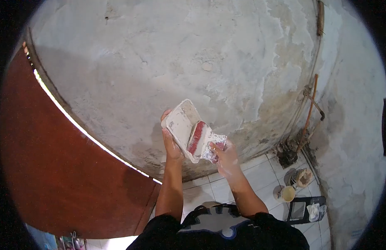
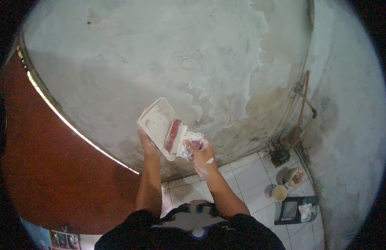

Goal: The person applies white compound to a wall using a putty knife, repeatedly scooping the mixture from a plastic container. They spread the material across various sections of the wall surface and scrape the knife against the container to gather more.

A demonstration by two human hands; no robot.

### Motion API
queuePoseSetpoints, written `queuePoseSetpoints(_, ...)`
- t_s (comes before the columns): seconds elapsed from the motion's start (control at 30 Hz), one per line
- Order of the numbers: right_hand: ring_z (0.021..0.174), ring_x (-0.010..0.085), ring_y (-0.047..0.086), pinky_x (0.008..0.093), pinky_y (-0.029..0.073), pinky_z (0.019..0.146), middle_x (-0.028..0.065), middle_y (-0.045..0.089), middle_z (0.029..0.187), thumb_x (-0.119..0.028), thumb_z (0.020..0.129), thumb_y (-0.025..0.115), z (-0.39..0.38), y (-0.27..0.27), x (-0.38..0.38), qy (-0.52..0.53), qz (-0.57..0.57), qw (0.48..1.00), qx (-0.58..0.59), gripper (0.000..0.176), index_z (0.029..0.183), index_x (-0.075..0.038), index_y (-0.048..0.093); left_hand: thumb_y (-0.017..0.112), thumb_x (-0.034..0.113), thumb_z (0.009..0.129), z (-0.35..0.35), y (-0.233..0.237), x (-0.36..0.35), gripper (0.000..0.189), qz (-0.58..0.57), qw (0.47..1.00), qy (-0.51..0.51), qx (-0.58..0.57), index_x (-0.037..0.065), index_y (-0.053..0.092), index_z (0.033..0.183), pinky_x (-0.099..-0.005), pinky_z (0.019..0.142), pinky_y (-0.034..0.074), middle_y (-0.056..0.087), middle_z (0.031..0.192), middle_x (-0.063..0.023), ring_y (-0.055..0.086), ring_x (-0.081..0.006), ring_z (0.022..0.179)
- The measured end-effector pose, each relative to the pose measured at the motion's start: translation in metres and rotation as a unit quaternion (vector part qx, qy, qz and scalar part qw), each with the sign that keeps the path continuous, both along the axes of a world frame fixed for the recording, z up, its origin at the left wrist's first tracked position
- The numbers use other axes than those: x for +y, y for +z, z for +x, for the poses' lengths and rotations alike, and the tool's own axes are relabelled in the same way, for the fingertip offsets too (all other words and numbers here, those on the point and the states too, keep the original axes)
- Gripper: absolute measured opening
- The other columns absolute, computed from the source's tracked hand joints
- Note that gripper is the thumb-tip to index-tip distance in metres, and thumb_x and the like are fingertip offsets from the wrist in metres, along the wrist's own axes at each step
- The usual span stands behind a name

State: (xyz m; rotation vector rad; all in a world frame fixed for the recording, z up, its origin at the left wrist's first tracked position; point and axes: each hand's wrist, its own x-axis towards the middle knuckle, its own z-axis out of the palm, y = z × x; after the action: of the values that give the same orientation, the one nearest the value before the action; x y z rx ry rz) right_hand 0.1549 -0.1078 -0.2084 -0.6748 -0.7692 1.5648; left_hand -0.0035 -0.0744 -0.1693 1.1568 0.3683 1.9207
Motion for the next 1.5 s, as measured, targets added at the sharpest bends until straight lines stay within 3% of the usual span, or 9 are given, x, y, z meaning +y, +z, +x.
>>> queuePoseSetpoints(0.37,0.097,0.0204,0.064,0.0340,0.052,0.088,0.0108,0.065,0.106,-0.005,0.088,0.062,0.017,0.016,0.032,0.079,-0.102,0.966,0.224,0.024,0.111,0.001,0.059,0.055,0.048,0.093,-0.035,-0.017,0.002,0.067,-0.063,0.997,0.047,-0.025,0.011,0.029,0.141,-0.0411,0.106,0.036,0.044,0.134,-0.0108,0.044,-0.0248,0.125)
queuePoseSetpoints(0.63,0.088,0.0198,0.066,0.0311,0.055,0.073,0.0093,0.067,0.100,-0.004,0.087,0.061,0.010,0.172,0.099,0.124,0.058,0.968,0.210,0.021,0.107,0.001,0.061,0.063,0.025,0.091,-0.088,0.131,-0.047,0.066,-0.012,0.998,0.051,0.038,0.013,0.028,0.145,-0.0400,0.106,0.036,0.043,0.135,-0.0094,0.042,-0.0244,0.126)
queuePoseSetpoints(0.87,0.088,0.0186,0.066,0.0330,0.055,0.078,0.0103,0.067,0.101,-0.007,0.090,0.060,-0.022,0.315,0.128,0.075,0.306,0.947,0.067,0.022,0.109,0.004,0.061,0.062,0.022,0.091,-0.117,0.233,-0.074,0.061,0.028,0.993,0.067,0.093,0.016,0.031,0.143,-0.0419,0.099,0.043,0.045,0.129,-0.0094,0.046,-0.0236,0.120)
queuePoseSetpoints(0.97,0.091,0.0249,0.067,0.0346,0.053,0.084,0.0084,0.070,0.098,-0.003,0.087,0.061,-0.046,0.356,0.133,-0.048,0.472,0.874,-0.107,0.028,0.115,-0.001,0.061,0.061,0.022,0.091,-0.123,0.261,-0.088,0.057,0.025,0.985,0.105,0.132,0.017,0.031,0.139,-0.0424,0.093,0.048,0.047,0.123,-0.0105,0.049,-0.0230,0.115)
queuePoseSetpoints(1.0,0.096,0.0259,0.066,0.0358,0.053,0.087,0.0071,0.069,0.103,-0.005,0.087,0.063,-0.054,0.365,0.144,-0.175,0.680,0.667,-0.252,0.030,0.117,-0.006,0.062,0.061,0.021,0.092,-0.126,0.269,-0.091,0.055,0.023,0.981,0.120,0.149,0.018,0.030,0.137,-0.0423,0.090,0.050,0.047,0.119,-0.0113,0.050,-0.0232,0.113)
queuePoseSetpoints(1.03,0.101,0.0268,0.065,0.0369,0.052,0.090,0.0058,0.069,0.108,-0.007,0.086,0.064,-0.060,0.372,0.151,-0.285,0.802,0.378,-0.363,0.032,0.118,-0.011,0.062,0.061,0.021,0.092,-0.130,0.275,-0.095,0.055,0.029,0.980,0.123,0.152,0.018,0.030,0.137,-0.0423,0.090,0.050,0.047,0.119,-0.0113,0.050,-0.0232,0.113)
queuePoseSetpoints(1.07,0.101,0.0268,0.065,0.0369,0.052,0.090,0.0058,0.069,0.108,-0.007,0.086,0.064,-0.066,0.376,0.154,-0.291,0.804,0.376,-0.358,0.032,0.118,-0.011,0.062,0.060,0.021,0.091,-0.138,0.281,-0.098,0.055,0.021,0.973,0.159,0.168,0.018,0.029,0.137,-0.0413,0.088,0.051,0.047,0.117,-0.0119,0.051,-0.0233,0.112)
queuePoseSetpoints(1.13,0.115,0.0249,0.059,0.0382,0.051,0.095,0.0015,0.063,0.123,-0.013,0.085,0.065,-0.077,0.383,0.151,-0.289,0.746,0.190,-0.569,0.035,0.119,-0.020,0.063,0.059,0.020,0.091,-0.153,0.287,-0.104,0.055,0.018,0.962,0.201,0.185,0.019,0.028,0.136,-0.0402,0.086,0.052,0.047,0.115,-0.0124,0.051,-0.0234,0.111)
queuePoseSetpoints(1.5,0.110,0.0224,0.062,0.0364,0.053,0.090,0.0066,0.062,0.122,-0.023,0.089,0.057,-0.124,0.386,0.191,-0.280,0.719,0.121,-0.624,0.027,0.113,-0.013,0.065,0.062,0.024,0.083,-0.215,0.270,-0.086,0.065,0.063,0.918,0.325,0.217,0.012,0.030,0.138,-0.0438,0.098,0.040,0.047,0.117,-0.0142,0.046,-0.0248,0.115)
